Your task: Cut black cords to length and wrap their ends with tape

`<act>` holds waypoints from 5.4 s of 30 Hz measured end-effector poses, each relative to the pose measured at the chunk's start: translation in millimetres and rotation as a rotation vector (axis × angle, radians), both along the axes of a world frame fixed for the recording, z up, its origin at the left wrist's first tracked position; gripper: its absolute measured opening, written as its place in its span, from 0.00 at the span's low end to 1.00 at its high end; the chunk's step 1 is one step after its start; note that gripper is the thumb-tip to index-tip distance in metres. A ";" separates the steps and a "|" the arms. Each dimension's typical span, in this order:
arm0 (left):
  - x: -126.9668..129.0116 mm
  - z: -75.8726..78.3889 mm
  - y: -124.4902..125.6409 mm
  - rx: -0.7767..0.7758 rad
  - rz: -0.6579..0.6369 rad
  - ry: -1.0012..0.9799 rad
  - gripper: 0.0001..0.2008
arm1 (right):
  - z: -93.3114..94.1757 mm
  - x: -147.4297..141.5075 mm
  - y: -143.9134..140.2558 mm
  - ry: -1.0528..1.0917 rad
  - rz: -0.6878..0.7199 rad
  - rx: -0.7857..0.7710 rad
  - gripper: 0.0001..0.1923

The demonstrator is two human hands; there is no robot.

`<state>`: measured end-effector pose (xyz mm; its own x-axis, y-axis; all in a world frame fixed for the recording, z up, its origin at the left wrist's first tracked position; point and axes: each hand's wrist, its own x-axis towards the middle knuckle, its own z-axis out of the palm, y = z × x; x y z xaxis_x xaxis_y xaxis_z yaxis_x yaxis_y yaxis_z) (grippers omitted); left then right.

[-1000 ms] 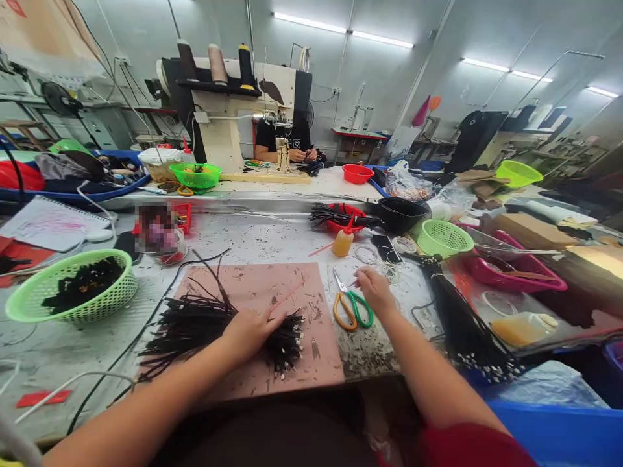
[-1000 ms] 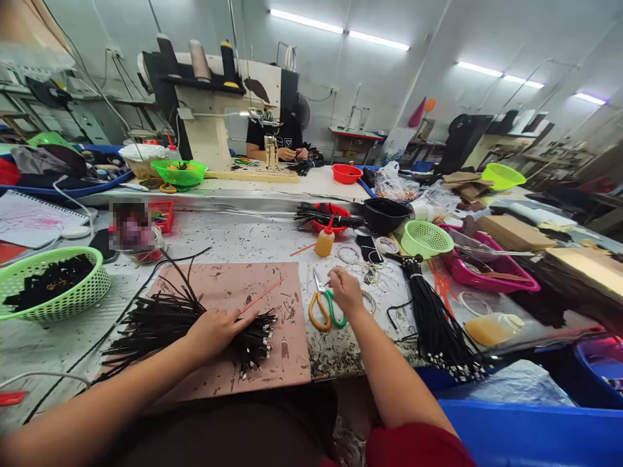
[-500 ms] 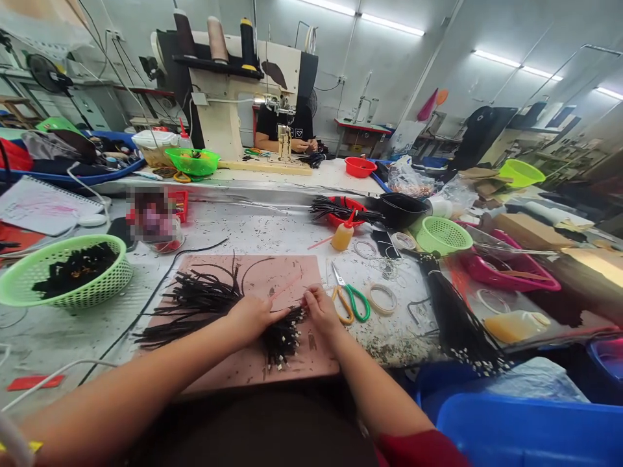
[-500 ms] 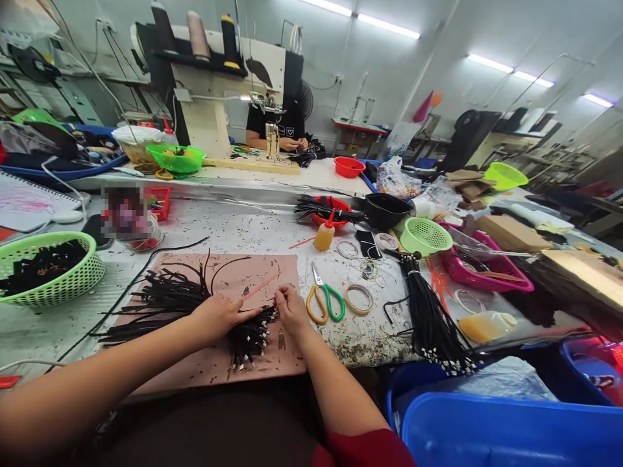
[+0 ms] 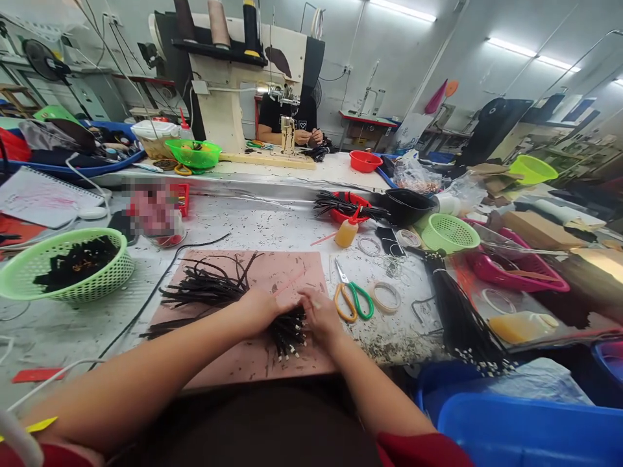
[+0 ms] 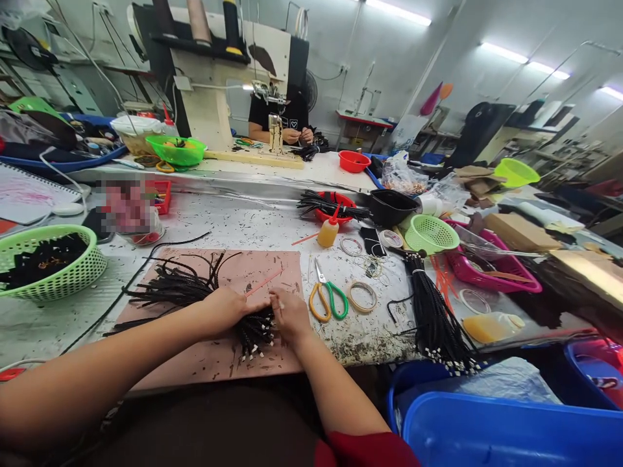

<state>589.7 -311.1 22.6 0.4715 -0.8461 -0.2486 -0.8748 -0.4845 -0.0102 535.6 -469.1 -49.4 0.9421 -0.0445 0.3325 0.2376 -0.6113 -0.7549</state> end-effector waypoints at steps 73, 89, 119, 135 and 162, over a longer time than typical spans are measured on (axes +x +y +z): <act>-15.7 -0.7 -10.7 0.109 0.093 -0.063 0.23 | -4.9 -8.4 -9.4 0.022 -0.268 0.145 0.13; -26.4 -14.1 -7.5 0.118 0.125 -0.148 0.25 | -6.1 -40.2 0.2 -0.003 -0.300 0.436 0.15; -31.7 0.5 -22.3 0.264 0.185 -0.055 0.27 | 17.0 -104.7 20.3 -0.279 0.105 0.193 0.11; -37.5 -5.5 -31.7 0.285 0.255 -0.017 0.27 | -5.6 -93.6 31.7 -0.181 0.124 0.085 0.10; -37.0 -6.2 -28.6 0.246 0.257 0.019 0.27 | -4.2 -101.0 27.2 -0.179 0.035 0.015 0.08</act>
